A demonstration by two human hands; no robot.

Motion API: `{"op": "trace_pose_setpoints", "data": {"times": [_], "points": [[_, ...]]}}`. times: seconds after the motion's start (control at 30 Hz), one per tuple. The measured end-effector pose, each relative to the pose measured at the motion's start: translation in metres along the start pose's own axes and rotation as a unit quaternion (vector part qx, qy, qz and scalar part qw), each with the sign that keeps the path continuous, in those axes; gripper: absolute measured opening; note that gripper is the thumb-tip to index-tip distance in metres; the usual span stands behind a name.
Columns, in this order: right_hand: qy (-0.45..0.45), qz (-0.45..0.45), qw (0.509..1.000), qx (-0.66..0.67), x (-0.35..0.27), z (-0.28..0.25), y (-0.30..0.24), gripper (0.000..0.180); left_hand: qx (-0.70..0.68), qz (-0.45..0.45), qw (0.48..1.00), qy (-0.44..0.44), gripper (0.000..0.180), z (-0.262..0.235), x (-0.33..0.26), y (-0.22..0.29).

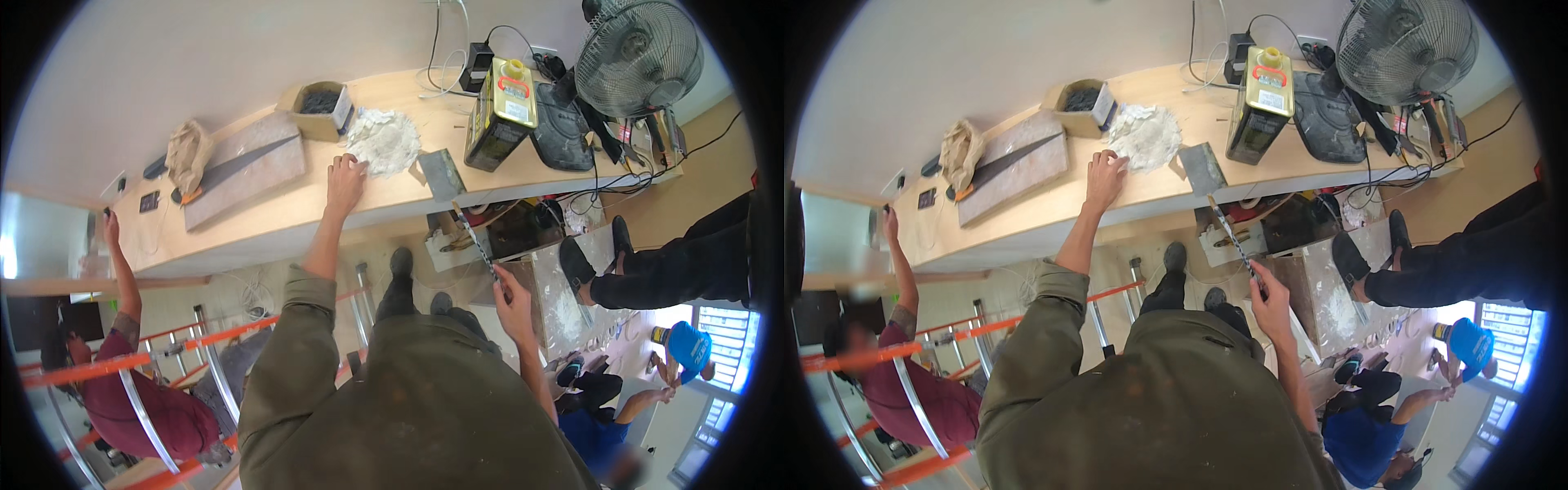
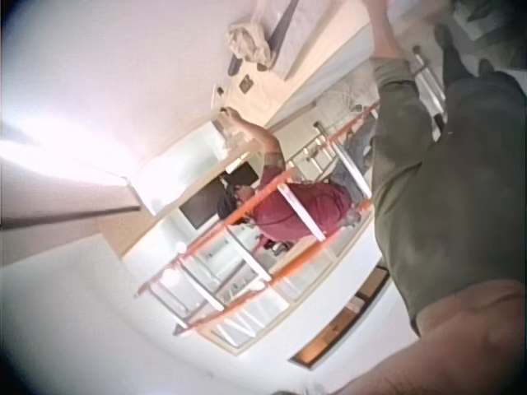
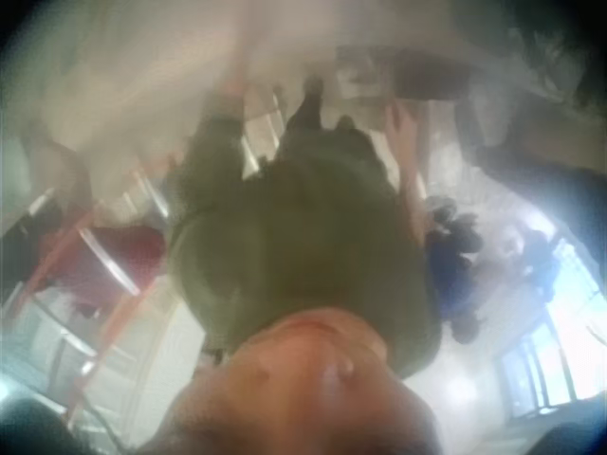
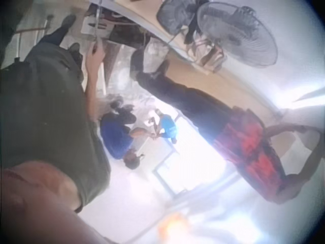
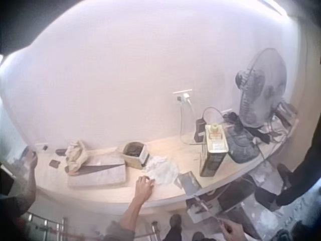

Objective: The person rinses a paintbrush under running water at a bathroom sink, then wipes it with a paper towel. They move to a workbench and wrap the brush handle with masking tape, pressing the tape around the handle multiple times.

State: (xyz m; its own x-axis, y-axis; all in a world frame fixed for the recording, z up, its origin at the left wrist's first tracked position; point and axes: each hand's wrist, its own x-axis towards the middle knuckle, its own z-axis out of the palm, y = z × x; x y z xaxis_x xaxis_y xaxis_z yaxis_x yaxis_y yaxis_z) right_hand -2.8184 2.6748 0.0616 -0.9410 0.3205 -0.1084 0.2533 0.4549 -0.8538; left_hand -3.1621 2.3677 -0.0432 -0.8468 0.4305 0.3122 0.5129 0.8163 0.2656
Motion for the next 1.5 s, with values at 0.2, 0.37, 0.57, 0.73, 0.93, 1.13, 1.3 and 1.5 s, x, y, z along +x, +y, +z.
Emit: {"op": "trace_pose_setpoints", "data": {"times": [0.2,0.37,0.57,0.73,0.93,1.13,1.3,1.5], "points": [[0.084,0.044,0.995,0.036,0.034,0.025,-0.028,0.036,-0.091,0.104,0.989,0.051,0.01,-0.023,0.088,-0.004],[0.127,-0.113,0.985,0.006,0.09,0.047,-0.07,0.039,-0.429,-0.088,0.891,-0.122,0.014,-0.075,0.167,-0.011],[0.02,-0.105,0.994,0.014,0.141,0.062,-0.1,0.045,-0.587,-0.193,0.776,-0.127,0.016,-0.09,0.148,-0.044],[-0.042,-0.123,0.991,0.03,0.16,0.095,-0.096,0.046,-0.597,-0.322,0.73,-0.084,0.015,-0.052,0.073,-0.072],[-0.063,-0.077,0.995,0.024,0.16,0.094,-0.072,0.038,-0.499,-0.387,0.775,-0.013,0.022,-0.052,0.026,-0.087],[-0.02,0.014,1.0,-0.019,0.119,0.055,-0.037,0.036,-0.502,-0.289,0.815,-0.01,0.026,-0.088,0.084,-0.028],[0.058,-0.004,0.997,-0.058,0.083,0.027,-0.003,0.035,-0.446,-0.182,0.876,0.001,0.027,-0.097,0.137,0.015],[0.041,0.171,0.982,-0.069,-0.011,-0.022,0.079,0.037,-0.329,-0.189,0.911,0.164,0.03,-0.089,0.071,0.103]]}}
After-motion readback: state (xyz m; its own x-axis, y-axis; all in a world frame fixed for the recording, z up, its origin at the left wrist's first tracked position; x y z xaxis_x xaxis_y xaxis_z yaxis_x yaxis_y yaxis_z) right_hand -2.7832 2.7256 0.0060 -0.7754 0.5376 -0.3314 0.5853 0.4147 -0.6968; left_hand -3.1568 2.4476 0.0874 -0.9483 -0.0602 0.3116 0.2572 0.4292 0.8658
